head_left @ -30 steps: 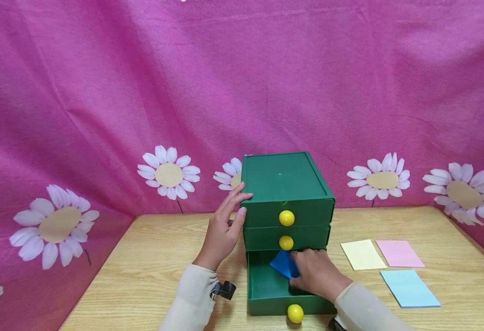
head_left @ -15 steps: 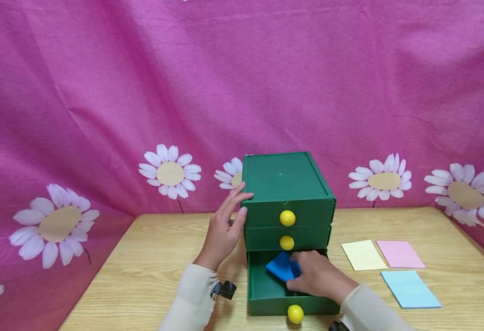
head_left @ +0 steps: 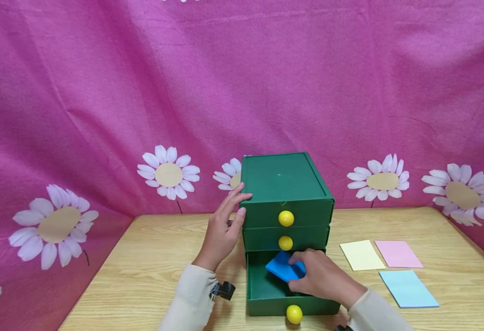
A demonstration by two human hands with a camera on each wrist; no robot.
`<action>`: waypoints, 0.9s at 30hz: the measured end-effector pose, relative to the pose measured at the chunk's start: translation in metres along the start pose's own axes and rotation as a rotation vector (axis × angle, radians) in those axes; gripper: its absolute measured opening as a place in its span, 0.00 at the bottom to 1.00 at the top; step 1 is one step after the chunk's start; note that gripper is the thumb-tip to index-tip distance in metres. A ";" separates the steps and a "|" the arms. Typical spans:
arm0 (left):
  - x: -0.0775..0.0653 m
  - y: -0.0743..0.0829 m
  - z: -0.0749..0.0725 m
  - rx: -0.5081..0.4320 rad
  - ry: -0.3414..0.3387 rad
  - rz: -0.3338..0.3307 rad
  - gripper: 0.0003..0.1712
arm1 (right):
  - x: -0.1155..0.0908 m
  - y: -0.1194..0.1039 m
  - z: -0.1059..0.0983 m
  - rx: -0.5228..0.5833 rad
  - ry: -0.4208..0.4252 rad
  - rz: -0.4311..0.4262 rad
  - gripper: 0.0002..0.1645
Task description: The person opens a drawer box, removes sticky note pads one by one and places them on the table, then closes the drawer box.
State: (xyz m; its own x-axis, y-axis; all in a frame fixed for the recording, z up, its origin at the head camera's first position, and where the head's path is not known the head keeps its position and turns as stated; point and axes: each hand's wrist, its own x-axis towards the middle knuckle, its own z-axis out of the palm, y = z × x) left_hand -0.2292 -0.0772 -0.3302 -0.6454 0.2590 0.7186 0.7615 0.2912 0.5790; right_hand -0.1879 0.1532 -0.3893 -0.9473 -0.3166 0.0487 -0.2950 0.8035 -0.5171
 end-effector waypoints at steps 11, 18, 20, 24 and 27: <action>0.000 -0.002 0.001 -0.009 0.004 0.006 0.19 | -0.011 -0.003 -0.008 0.028 0.064 0.021 0.25; 0.000 -0.001 0.000 0.001 0.005 0.006 0.19 | -0.017 -0.004 -0.011 0.010 0.100 0.024 0.25; 0.000 0.000 0.000 0.000 0.004 0.005 0.19 | -0.018 -0.004 -0.011 0.010 0.103 0.026 0.25; 0.000 -0.001 0.001 -0.003 -0.001 -0.004 0.19 | -0.022 -0.004 -0.011 0.017 0.103 0.042 0.26; -0.001 -0.001 0.001 -0.003 -0.005 -0.010 0.19 | -0.025 -0.005 -0.012 0.023 0.105 0.070 0.28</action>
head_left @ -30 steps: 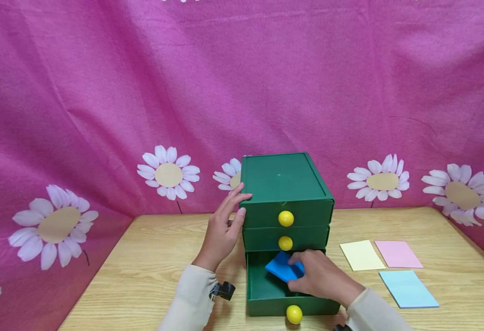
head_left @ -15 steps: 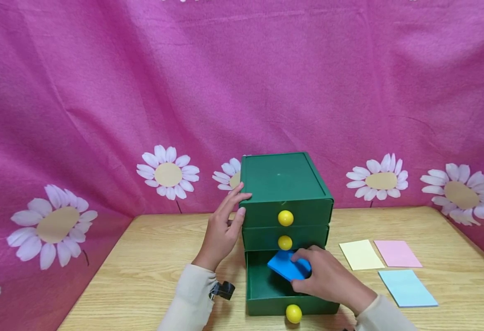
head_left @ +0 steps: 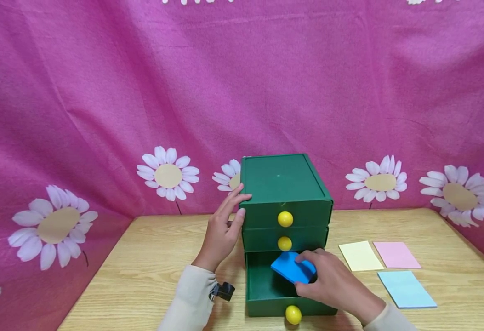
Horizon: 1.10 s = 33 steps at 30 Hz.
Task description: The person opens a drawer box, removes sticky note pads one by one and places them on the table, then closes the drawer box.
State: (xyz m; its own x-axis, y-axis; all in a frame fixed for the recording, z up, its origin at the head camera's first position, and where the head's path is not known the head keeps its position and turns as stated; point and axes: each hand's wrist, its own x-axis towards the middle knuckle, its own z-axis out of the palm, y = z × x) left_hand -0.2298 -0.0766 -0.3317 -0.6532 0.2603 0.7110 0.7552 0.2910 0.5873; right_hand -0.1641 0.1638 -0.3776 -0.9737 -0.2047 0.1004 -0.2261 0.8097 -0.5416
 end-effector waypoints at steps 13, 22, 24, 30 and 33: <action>0.000 0.001 -0.001 0.001 0.006 0.001 0.19 | -0.009 0.003 -0.009 0.027 0.022 0.033 0.30; 0.000 0.002 -0.001 0.003 0.003 0.007 0.19 | -0.017 0.004 -0.017 0.017 0.062 0.023 0.30; 0.000 0.002 -0.001 0.002 0.002 0.008 0.19 | -0.018 0.004 -0.018 0.013 0.067 0.021 0.30; 0.000 0.003 -0.001 0.004 0.000 0.003 0.19 | -0.023 0.006 -0.022 -0.010 0.076 0.037 0.29; 0.000 0.002 -0.001 0.004 0.000 0.004 0.19 | -0.025 0.007 -0.024 -0.026 0.058 0.057 0.31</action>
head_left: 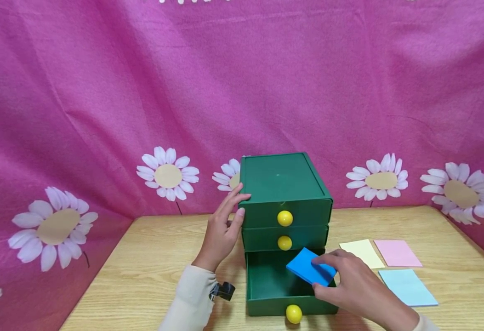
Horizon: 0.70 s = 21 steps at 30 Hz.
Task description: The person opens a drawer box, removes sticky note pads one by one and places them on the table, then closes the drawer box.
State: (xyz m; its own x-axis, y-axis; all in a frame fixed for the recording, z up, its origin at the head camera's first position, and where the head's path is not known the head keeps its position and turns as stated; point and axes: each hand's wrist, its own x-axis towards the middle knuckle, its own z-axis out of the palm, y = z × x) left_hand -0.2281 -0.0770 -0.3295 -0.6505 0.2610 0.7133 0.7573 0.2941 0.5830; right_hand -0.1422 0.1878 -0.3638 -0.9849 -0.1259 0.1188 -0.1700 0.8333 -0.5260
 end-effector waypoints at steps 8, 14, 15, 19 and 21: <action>0.000 0.000 0.001 0.011 0.008 0.012 0.19 | -0.003 0.008 -0.007 -0.019 -0.019 -0.003 0.30; 0.000 -0.008 0.003 0.007 0.016 0.027 0.19 | -0.004 0.011 -0.010 -0.052 -0.029 -0.019 0.29; 0.000 -0.013 0.004 0.008 0.017 0.030 0.19 | -0.005 0.012 -0.011 -0.058 -0.033 -0.013 0.30; -0.001 -0.032 0.008 0.016 0.018 0.031 0.20 | -0.005 0.014 -0.014 -0.076 -0.063 0.012 0.33; -0.002 -0.037 0.009 0.013 0.010 0.028 0.20 | -0.005 0.015 -0.015 -0.082 -0.088 0.026 0.34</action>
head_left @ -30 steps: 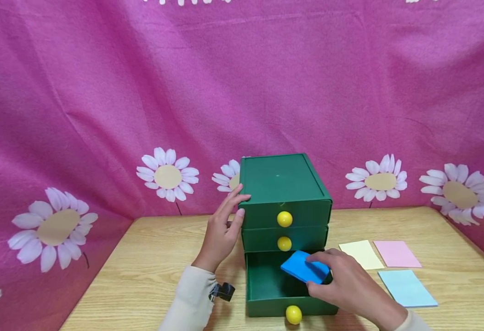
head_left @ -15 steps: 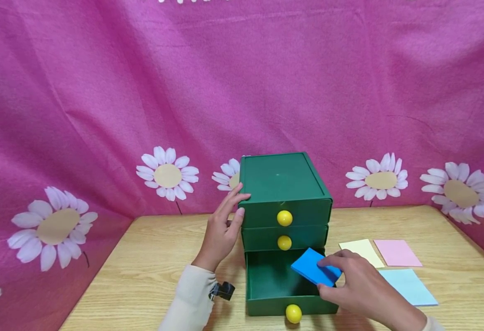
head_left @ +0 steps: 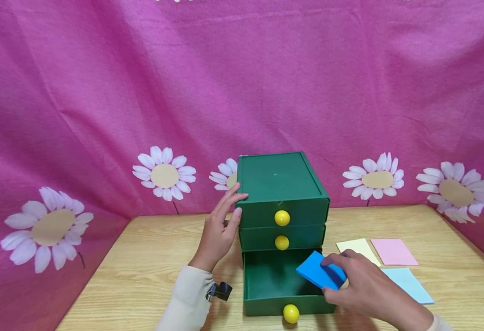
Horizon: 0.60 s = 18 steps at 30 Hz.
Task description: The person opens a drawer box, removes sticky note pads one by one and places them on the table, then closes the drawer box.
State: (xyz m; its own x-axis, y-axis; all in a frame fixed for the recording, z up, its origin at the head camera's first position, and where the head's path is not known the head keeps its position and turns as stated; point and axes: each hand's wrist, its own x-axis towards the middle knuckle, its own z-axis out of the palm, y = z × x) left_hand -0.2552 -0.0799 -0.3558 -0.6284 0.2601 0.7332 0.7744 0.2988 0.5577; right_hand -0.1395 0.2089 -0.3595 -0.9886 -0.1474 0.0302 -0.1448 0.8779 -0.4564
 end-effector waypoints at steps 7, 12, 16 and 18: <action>-0.001 -0.004 -0.001 -0.019 -0.021 -0.007 0.20 | 0.001 0.005 -0.005 -0.016 -0.068 0.026 0.39; 0.000 -0.004 -0.001 -0.017 -0.025 0.000 0.20 | 0.000 0.010 -0.007 -0.024 -0.069 0.024 0.39; 0.000 -0.004 -0.001 -0.014 -0.021 0.003 0.20 | 0.000 0.013 -0.009 -0.036 -0.076 0.027 0.38; 0.000 -0.004 -0.001 -0.011 -0.018 0.001 0.20 | -0.001 0.015 -0.009 -0.046 -0.074 0.023 0.36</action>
State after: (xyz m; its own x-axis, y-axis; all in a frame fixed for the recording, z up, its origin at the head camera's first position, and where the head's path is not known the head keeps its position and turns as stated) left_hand -0.2584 -0.0821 -0.3577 -0.6285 0.2769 0.7268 0.7759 0.2880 0.5613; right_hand -0.1415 0.2268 -0.3582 -0.9862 -0.1591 -0.0464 -0.1259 0.9013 -0.4144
